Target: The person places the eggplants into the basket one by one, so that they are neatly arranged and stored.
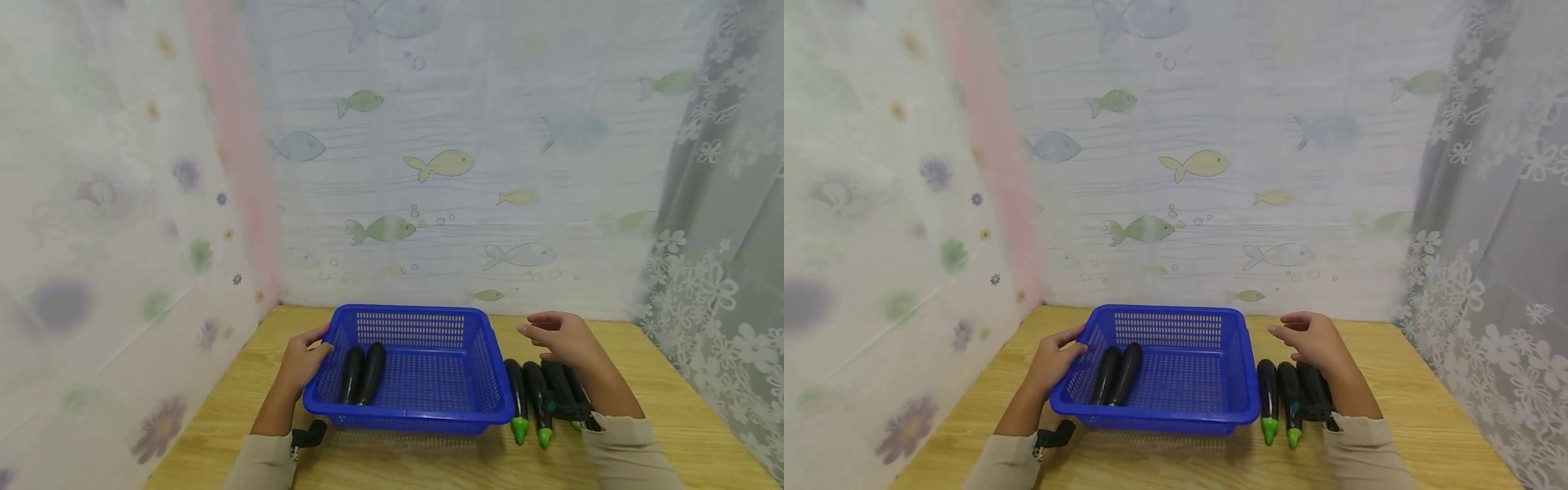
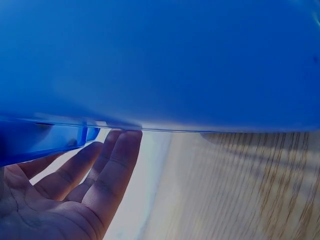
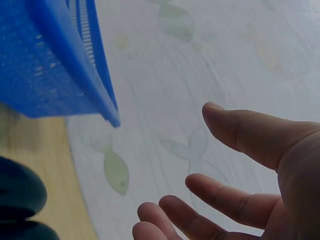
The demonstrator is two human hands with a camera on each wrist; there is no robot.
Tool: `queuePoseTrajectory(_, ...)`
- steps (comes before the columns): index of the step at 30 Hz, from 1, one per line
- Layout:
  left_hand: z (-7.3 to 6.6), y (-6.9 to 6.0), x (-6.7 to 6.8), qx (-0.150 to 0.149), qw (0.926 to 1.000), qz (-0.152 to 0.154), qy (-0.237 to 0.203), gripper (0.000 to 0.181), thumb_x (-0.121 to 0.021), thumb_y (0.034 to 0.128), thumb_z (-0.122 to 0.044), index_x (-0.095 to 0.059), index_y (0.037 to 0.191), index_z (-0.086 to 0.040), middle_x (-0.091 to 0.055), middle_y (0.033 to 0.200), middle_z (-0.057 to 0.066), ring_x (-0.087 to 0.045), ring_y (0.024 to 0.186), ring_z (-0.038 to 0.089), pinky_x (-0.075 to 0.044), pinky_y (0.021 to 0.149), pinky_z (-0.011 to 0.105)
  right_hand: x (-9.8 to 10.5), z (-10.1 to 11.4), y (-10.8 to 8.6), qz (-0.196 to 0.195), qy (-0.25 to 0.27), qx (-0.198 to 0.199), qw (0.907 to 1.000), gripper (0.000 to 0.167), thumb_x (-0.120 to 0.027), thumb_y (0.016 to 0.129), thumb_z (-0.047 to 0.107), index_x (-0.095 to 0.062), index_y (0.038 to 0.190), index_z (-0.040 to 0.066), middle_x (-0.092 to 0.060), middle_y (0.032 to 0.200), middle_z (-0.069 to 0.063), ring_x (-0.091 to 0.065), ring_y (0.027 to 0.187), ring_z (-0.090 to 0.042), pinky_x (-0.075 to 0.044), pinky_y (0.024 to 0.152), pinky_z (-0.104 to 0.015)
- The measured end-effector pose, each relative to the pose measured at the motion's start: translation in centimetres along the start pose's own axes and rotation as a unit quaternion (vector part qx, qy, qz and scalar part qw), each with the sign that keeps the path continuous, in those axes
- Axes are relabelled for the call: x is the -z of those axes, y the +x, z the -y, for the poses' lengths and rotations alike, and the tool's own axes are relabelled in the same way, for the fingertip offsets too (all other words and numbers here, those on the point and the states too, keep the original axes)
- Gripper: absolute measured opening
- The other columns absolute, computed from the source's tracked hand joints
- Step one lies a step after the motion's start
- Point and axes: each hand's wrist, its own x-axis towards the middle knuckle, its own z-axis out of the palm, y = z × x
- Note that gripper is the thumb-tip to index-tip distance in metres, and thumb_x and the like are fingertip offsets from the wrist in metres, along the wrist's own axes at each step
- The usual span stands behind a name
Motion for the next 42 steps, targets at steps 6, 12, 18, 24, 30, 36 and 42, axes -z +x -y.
queuePoseTrajectory(6,0.0,0.0,-0.1,0.001,1.0000,0.001,0.001,0.053,-0.064,0.0969,-0.012,-0.056,0.149,-0.005,-0.054,0.152,0.021,-0.067,0.121,0.039,-0.061,0.091,0.046,1.5,-1.8,-0.6,-0.010,-0.018,-0.016,0.9997,0.085,-0.064,0.097,0.056,-0.043,0.153,-0.004,-0.047,0.152,-0.034,-0.057,0.132,-0.046,-0.061,0.089,-0.043)
queuePoseTrajectory(12,0.0,0.0,-0.1,0.001,1.0000,-0.002,0.004,0.053,-0.065,0.0960,-0.012,-0.057,0.148,-0.006,-0.055,0.151,0.019,-0.066,0.123,0.038,-0.060,0.093,0.047,2.8,-3.1,-1.1,-0.017,-0.033,-0.027,0.9989,0.087,-0.060,0.098,0.059,-0.040,0.155,-0.004,-0.043,0.154,-0.035,-0.053,0.134,-0.049,-0.058,0.096,-0.049)
queuePoseTrajectory(18,0.0,0.0,0.0,0.000,1.0000,0.000,0.003,0.053,-0.064,0.0962,-0.011,-0.056,0.148,-0.005,-0.055,0.151,0.021,-0.067,0.122,0.039,-0.060,0.092,0.048,3.7,-4.2,-1.3,-0.028,-0.033,-0.033,0.9985,0.088,-0.058,0.098,0.060,-0.040,0.155,-0.004,-0.041,0.155,-0.035,-0.054,0.133,-0.048,-0.055,0.101,-0.053)
queuePoseTrajectory(24,-0.1,-0.1,0.0,0.001,1.0000,0.003,-0.002,0.053,-0.064,0.0965,-0.012,-0.056,0.149,-0.005,-0.054,0.152,0.021,-0.067,0.122,0.039,-0.060,0.092,0.047,4.2,-5.2,-1.2,-0.028,-0.020,-0.054,0.9979,0.090,-0.057,0.099,0.060,-0.036,0.155,-0.008,-0.034,0.157,-0.037,-0.042,0.140,-0.053,-0.050,0.106,-0.058)
queuePoseTrajectory(30,0.0,0.0,0.0,0.003,1.0000,0.000,0.002,0.053,-0.065,0.0963,-0.012,-0.057,0.148,-0.005,-0.055,0.151,0.020,-0.066,0.122,0.038,-0.060,0.094,0.047,4.4,-6.7,-0.8,-0.026,-0.001,-0.089,0.9957,0.093,-0.058,0.099,0.060,-0.032,0.156,-0.009,-0.029,0.159,-0.039,-0.037,0.142,-0.055,-0.049,0.107,-0.058)
queuePoseTrajectory(36,-0.1,-0.1,0.1,0.000,1.0000,0.000,0.006,0.053,-0.064,0.0971,-0.013,-0.056,0.148,-0.005,-0.055,0.151,0.021,-0.066,0.122,0.038,-0.059,0.094,0.048,4.2,-8.5,-0.2,-0.016,0.017,-0.130,0.9913,0.098,-0.061,0.096,0.062,-0.029,0.158,-0.008,-0.024,0.159,-0.040,-0.032,0.145,-0.055,-0.053,0.103,-0.052)
queuePoseTrajectory(42,0.0,-0.1,-0.1,0.000,1.0000,0.000,0.002,0.052,-0.065,0.0974,-0.014,-0.057,0.148,-0.006,-0.055,0.151,0.021,-0.066,0.122,0.039,-0.059,0.094,0.049,4.0,-9.7,0.0,-0.027,0.020,-0.143,0.9892,0.104,-0.067,0.091,0.062,-0.032,0.155,-0.012,-0.034,0.153,-0.041,-0.042,0.138,-0.053,-0.060,0.090,-0.043)
